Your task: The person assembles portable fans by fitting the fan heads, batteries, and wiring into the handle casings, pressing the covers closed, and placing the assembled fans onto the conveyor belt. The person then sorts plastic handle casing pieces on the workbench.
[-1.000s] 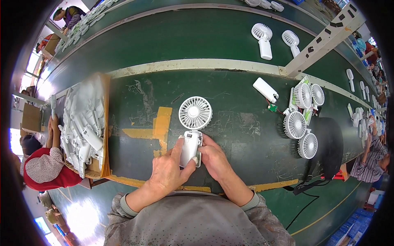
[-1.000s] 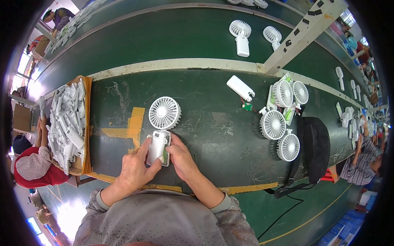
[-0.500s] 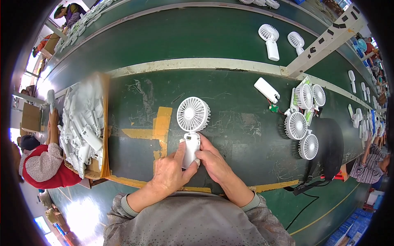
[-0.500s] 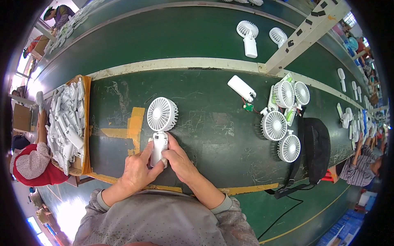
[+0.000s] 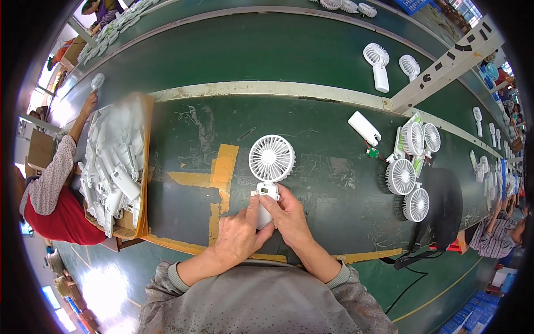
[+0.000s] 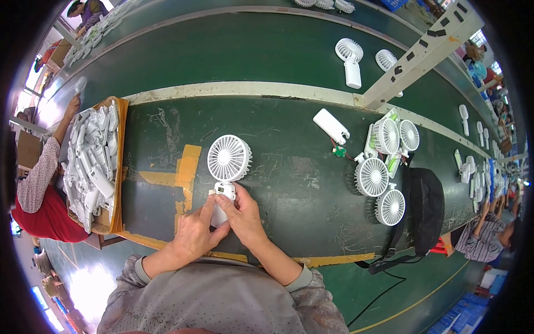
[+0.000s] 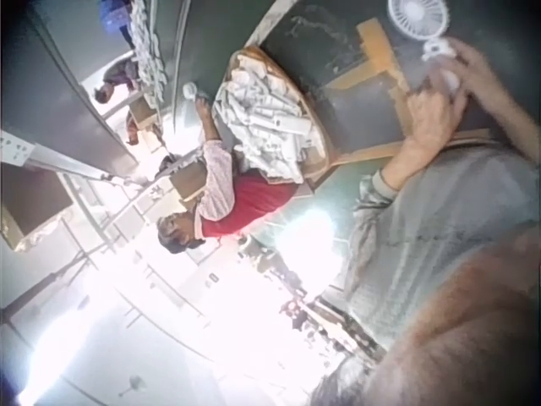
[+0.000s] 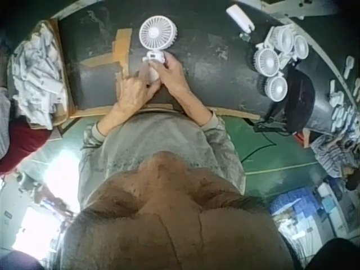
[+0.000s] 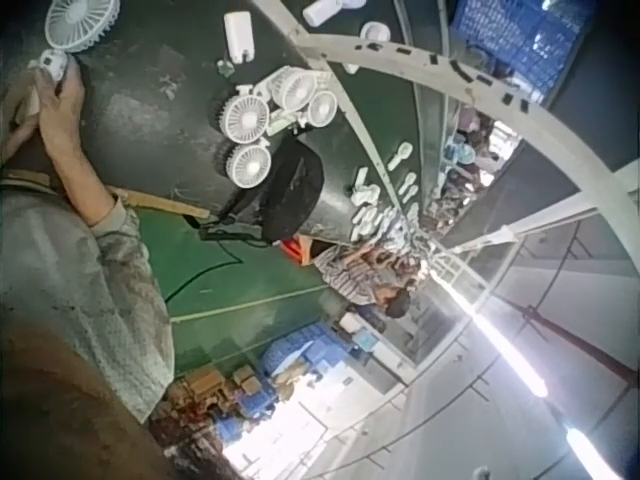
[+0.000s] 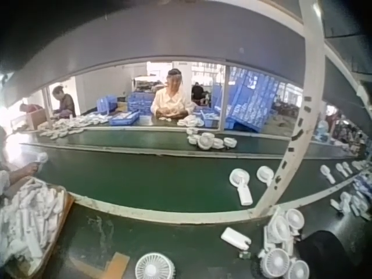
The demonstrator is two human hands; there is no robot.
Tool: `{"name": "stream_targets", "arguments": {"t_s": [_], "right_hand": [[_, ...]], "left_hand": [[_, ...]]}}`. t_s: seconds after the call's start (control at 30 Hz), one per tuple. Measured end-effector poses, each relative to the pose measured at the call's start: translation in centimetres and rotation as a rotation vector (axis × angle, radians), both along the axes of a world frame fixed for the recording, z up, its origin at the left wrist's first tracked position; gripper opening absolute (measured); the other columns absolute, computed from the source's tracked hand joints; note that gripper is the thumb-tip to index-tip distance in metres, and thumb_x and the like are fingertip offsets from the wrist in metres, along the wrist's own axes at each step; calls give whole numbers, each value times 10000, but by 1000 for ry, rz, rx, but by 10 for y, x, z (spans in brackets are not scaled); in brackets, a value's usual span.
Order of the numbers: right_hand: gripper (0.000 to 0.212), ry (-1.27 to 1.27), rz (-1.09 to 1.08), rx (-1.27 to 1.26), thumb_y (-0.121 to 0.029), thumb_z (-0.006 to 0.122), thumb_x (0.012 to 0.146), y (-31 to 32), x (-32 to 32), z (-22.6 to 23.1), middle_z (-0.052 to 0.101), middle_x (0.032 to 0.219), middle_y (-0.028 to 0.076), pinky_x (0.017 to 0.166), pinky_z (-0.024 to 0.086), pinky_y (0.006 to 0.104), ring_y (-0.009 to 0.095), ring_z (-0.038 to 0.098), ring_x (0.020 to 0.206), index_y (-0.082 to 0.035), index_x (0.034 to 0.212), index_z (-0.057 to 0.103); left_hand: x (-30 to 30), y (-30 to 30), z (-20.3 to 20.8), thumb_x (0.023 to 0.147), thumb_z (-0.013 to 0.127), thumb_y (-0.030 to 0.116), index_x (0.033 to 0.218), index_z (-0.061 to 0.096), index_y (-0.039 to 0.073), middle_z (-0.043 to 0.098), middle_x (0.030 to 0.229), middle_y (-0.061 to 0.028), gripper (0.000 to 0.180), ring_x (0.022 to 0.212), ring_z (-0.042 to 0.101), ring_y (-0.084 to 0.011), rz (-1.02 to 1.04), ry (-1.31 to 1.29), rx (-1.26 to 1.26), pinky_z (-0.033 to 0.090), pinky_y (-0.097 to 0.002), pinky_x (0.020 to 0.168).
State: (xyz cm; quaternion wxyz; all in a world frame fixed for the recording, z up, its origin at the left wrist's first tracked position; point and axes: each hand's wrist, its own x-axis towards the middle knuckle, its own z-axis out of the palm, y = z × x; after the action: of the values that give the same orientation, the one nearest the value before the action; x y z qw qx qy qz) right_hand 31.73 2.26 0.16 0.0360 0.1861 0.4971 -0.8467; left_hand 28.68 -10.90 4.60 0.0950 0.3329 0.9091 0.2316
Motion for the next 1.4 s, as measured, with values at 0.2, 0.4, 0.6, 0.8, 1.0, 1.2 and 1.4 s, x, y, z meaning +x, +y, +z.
{"name": "stream_targets", "arguments": {"t_s": [0.2,0.4,0.6,0.8,1.0,1.2,1.4], "right_hand": [[325,38,-44,-252,-78,522,914,6,1,-3,559,1197,143,926,469,348,212,567,1063,15,1220,462],[364,198,-24,-216,-92,520,907,5,1,10,548,1200,163,937,460,385,250,561,1086,13,1244,428],[386,203,-66,-303,-101,527,899,3,2,16,546,1192,183,933,462,390,266,573,1067,15,1250,416],[364,111,-2,-182,-113,503,930,20,-11,16,544,1201,154,942,445,357,228,546,1101,9,1261,413],[416,233,-279,1341,-176,591,852,87,-36,23,529,1150,241,903,428,409,405,514,1053,26,1184,443],[564,-303,-367,1784,-280,546,876,165,-53,0,377,1306,300,977,270,624,502,352,1207,65,1279,353],[608,-185,-354,1823,-278,620,813,149,-69,-29,385,1320,249,950,337,533,448,383,1184,41,1276,390]], "left_hand": [[-17,-11,-25,842,641,305,1036,499,-79,643,804,-158,453,650,640,-237,192,-698,365,509,-350,605],[-15,-9,-18,871,588,287,978,538,-60,639,811,-177,367,667,644,-248,98,-878,495,501,-359,605],[-14,-8,-18,854,572,222,931,543,-73,620,723,-207,306,584,633,-317,42,-515,465,498,-393,561],[-35,4,-6,916,536,202,952,555,-47,607,744,-69,252,607,618,-135,103,-1014,488,508,-247,539],[-124,10,-3,875,562,133,1020,560,-21,631,796,-73,212,669,601,-111,203,-622,681,480,-239,539],[-254,65,-3,821,610,209,1132,486,14,617,859,-207,388,792,614,-404,297,475,126,490,-477,704],[-284,100,-36,794,645,224,1232,429,-31,498,1155,-224,551,1094,492,-364,277,451,7,448,-450,881]]}}
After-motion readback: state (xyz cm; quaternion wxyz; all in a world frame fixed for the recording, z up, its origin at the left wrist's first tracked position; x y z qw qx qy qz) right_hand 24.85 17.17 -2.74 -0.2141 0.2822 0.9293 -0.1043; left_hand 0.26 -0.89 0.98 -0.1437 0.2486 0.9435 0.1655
